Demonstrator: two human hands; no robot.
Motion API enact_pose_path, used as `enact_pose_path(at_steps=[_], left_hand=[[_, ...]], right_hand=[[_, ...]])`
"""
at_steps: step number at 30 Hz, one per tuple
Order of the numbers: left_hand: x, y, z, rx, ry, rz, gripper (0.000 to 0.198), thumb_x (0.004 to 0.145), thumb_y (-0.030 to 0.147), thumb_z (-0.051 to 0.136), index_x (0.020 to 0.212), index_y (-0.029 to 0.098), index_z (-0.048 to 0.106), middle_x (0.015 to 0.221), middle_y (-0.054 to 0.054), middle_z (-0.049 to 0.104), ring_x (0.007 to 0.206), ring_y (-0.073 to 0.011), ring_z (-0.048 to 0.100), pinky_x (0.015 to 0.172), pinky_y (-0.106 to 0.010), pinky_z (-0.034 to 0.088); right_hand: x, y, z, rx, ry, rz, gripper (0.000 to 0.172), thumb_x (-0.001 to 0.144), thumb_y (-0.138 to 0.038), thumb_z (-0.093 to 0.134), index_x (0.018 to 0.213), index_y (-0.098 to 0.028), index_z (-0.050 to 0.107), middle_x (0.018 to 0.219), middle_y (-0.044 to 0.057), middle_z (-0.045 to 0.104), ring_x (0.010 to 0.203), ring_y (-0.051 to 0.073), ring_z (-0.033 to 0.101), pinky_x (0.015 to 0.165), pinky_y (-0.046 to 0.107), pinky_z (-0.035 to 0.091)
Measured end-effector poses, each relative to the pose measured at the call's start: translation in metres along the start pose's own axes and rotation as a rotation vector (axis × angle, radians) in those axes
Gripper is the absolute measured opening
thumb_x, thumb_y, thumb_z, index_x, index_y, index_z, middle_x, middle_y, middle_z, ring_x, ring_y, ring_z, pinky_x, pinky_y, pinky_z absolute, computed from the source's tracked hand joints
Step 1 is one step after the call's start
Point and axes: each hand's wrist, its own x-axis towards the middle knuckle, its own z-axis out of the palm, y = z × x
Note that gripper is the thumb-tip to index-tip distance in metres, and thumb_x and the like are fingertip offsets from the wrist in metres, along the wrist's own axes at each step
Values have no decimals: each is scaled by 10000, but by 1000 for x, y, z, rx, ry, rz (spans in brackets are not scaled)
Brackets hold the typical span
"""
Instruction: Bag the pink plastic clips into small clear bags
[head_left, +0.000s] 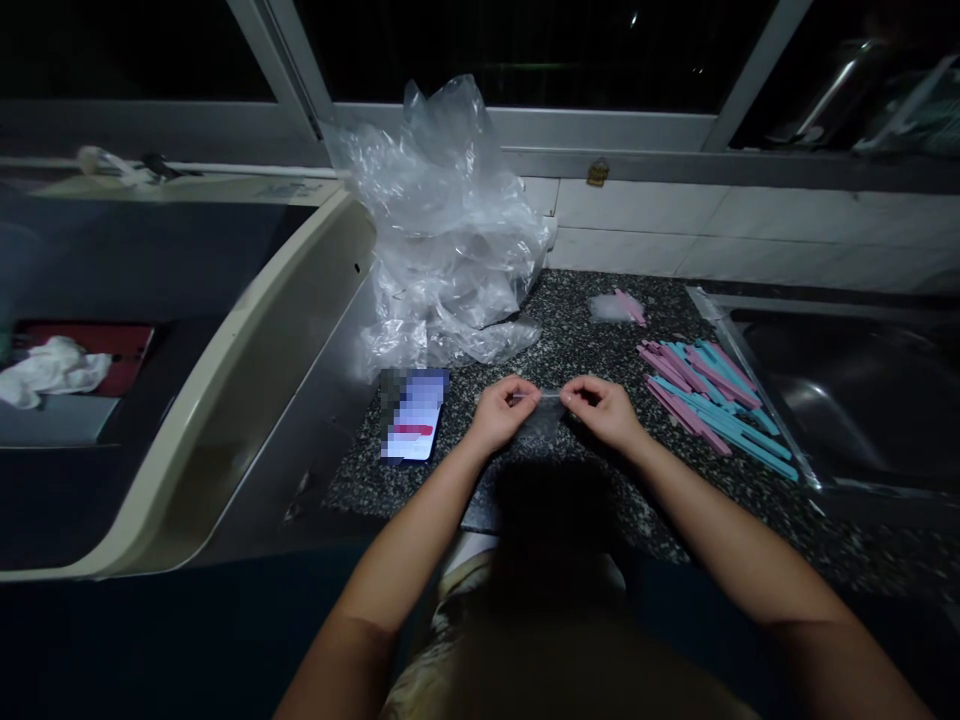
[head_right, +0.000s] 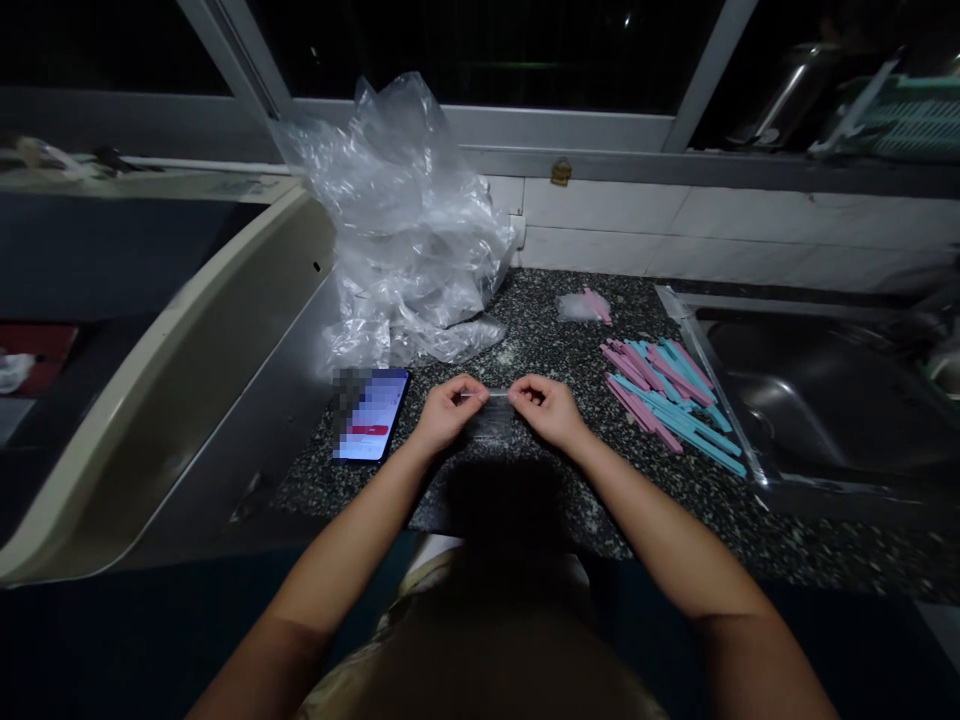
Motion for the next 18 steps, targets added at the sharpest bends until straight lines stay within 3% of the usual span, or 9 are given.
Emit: enact_pose_path(at_steps=[9, 18], left_hand=[[-1, 1, 2, -78, -110, -92, 195, 611, 329, 654, 608, 138, 619, 625, 3, 579, 608, -103, 517, 618, -224, 405], [0, 1, -4, -115, 79, -97, 229, 596, 376, 666, 599, 152, 620, 577, 24, 562, 561, -96, 471, 578, -221, 372]], right_hand=[[0, 3, 2, -4, -11, -7, 208, 657, -371, 555, 636, -165, 573, 598, 2, 548, 562, 108, 449, 541, 240, 369], [-1, 6, 7, -13, -120, 4, 247, 647, -409, 574, 659, -164, 593, 578, -9, 525, 527, 98, 416, 515, 236, 355]])
